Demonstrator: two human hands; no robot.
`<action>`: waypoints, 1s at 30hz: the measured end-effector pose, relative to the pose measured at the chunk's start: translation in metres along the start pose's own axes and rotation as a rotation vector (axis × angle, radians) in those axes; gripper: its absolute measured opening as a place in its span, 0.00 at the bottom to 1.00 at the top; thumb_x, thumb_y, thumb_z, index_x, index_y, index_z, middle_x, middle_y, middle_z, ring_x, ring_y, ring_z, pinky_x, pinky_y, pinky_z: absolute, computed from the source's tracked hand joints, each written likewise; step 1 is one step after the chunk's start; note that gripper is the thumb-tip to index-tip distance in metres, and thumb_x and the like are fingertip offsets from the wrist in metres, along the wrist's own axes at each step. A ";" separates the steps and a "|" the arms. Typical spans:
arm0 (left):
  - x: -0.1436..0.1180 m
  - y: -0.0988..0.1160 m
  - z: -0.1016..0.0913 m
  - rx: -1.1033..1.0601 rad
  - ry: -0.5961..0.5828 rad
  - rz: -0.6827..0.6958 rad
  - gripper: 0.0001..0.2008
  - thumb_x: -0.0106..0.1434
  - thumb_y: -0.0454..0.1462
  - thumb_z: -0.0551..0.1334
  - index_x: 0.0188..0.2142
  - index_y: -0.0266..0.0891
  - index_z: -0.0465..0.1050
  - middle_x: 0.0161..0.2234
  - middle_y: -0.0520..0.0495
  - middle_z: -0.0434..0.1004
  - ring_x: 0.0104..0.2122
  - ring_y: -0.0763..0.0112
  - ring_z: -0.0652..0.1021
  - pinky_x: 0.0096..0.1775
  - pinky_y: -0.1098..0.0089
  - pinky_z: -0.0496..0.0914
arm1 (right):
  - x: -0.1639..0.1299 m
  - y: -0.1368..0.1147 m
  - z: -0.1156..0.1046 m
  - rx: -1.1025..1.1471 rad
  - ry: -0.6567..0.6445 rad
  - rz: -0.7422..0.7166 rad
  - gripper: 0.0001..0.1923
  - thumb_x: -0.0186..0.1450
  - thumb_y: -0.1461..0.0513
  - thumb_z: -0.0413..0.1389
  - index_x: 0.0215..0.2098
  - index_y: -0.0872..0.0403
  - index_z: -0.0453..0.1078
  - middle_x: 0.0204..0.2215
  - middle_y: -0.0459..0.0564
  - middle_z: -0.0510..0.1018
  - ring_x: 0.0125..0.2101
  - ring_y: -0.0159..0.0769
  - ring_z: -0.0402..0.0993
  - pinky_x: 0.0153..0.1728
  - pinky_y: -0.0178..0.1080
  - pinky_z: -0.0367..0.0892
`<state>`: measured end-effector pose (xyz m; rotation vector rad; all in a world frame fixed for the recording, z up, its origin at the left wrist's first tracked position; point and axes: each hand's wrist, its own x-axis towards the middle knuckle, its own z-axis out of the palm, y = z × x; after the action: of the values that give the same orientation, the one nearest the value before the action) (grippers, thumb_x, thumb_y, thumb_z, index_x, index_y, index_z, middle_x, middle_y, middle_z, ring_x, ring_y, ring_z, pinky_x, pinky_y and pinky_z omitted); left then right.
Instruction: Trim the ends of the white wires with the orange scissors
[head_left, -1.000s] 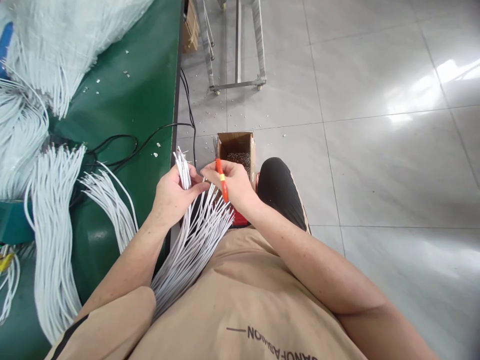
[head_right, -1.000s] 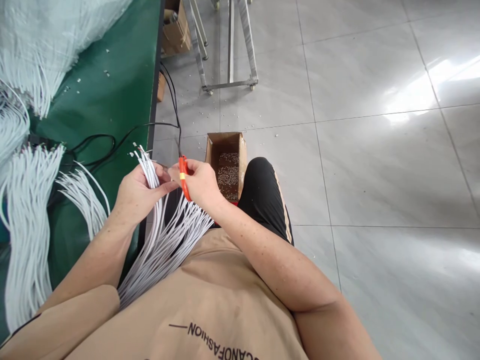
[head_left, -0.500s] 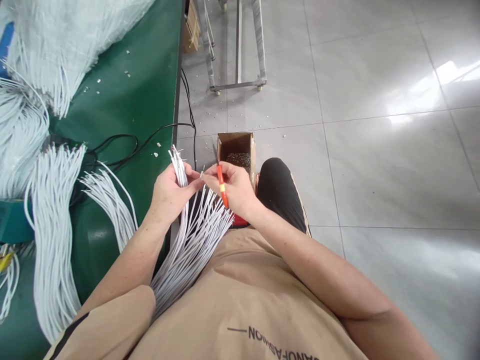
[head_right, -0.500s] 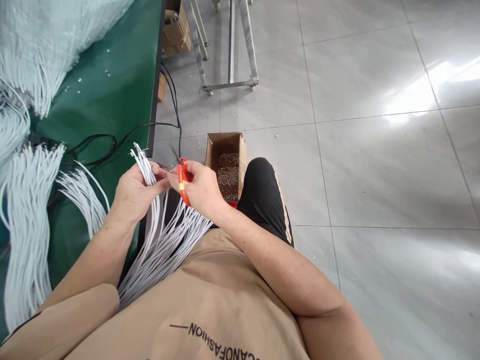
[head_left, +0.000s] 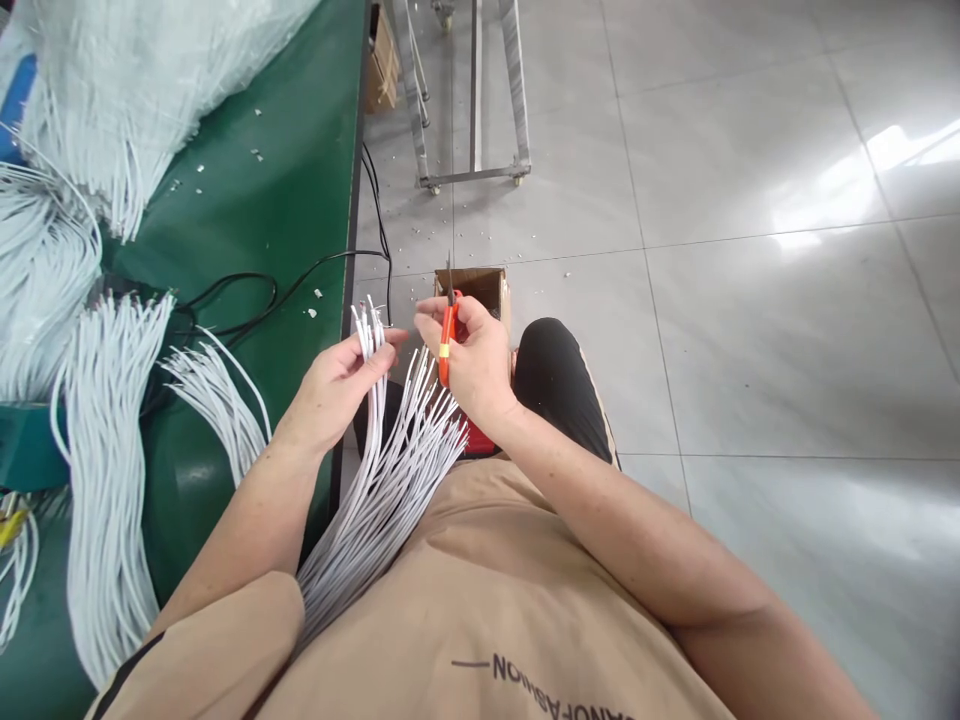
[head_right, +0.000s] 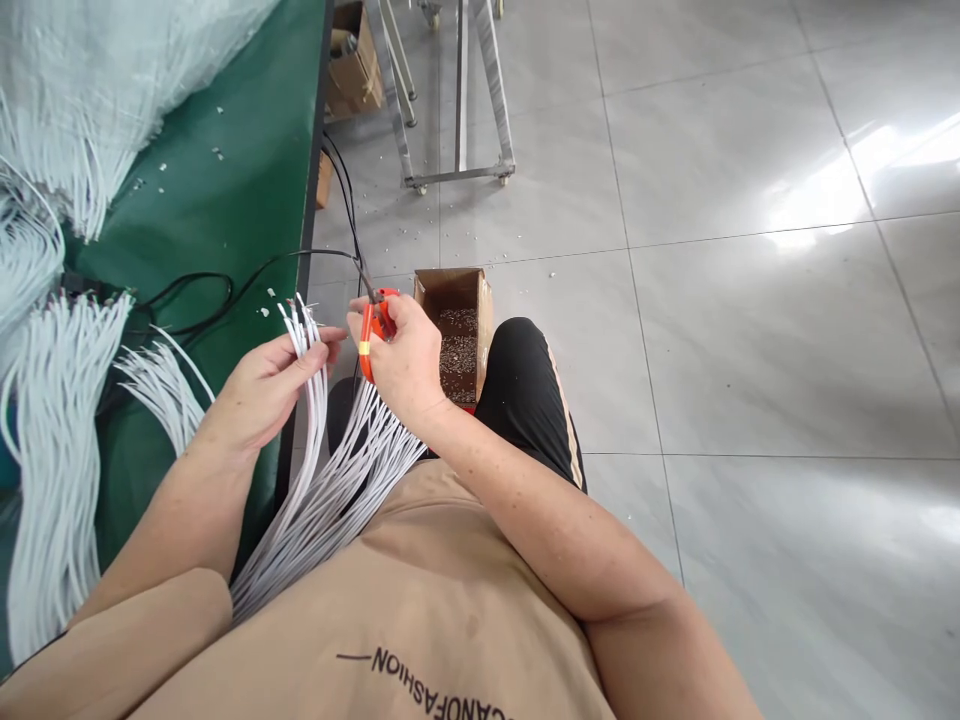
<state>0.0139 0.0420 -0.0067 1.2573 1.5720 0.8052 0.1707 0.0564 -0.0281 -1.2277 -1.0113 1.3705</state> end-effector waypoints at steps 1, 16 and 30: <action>0.000 -0.001 -0.001 -0.002 -0.002 -0.002 0.19 0.54 0.46 0.66 0.42 0.38 0.77 0.33 0.47 0.77 0.34 0.67 0.75 0.39 0.66 0.69 | 0.000 -0.001 0.000 -0.024 0.006 -0.012 0.12 0.60 0.56 0.54 0.38 0.54 0.72 0.36 0.47 0.76 0.34 0.30 0.70 0.35 0.33 0.65; -0.001 0.003 0.006 -0.147 0.010 -0.013 0.11 0.49 0.38 0.70 0.32 0.38 0.74 0.26 0.50 0.76 0.26 0.71 0.75 0.34 0.68 0.70 | 0.015 -0.012 -0.009 0.218 -0.340 0.244 0.12 0.54 0.57 0.61 0.22 0.57 0.69 0.19 0.41 0.67 0.23 0.25 0.62 0.28 0.32 0.61; -0.001 0.008 0.014 -0.186 0.193 0.022 0.11 0.46 0.34 0.71 0.27 0.37 0.70 0.30 0.51 0.77 0.25 0.78 0.71 0.26 0.75 0.64 | 0.007 0.008 -0.011 -0.382 -0.222 0.000 0.14 0.61 0.53 0.54 0.27 0.56 0.69 0.24 0.44 0.69 0.24 0.27 0.60 0.26 0.33 0.54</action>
<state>0.0296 0.0423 -0.0042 1.0900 1.5956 1.0875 0.1805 0.0622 -0.0382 -1.3693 -1.4801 1.3748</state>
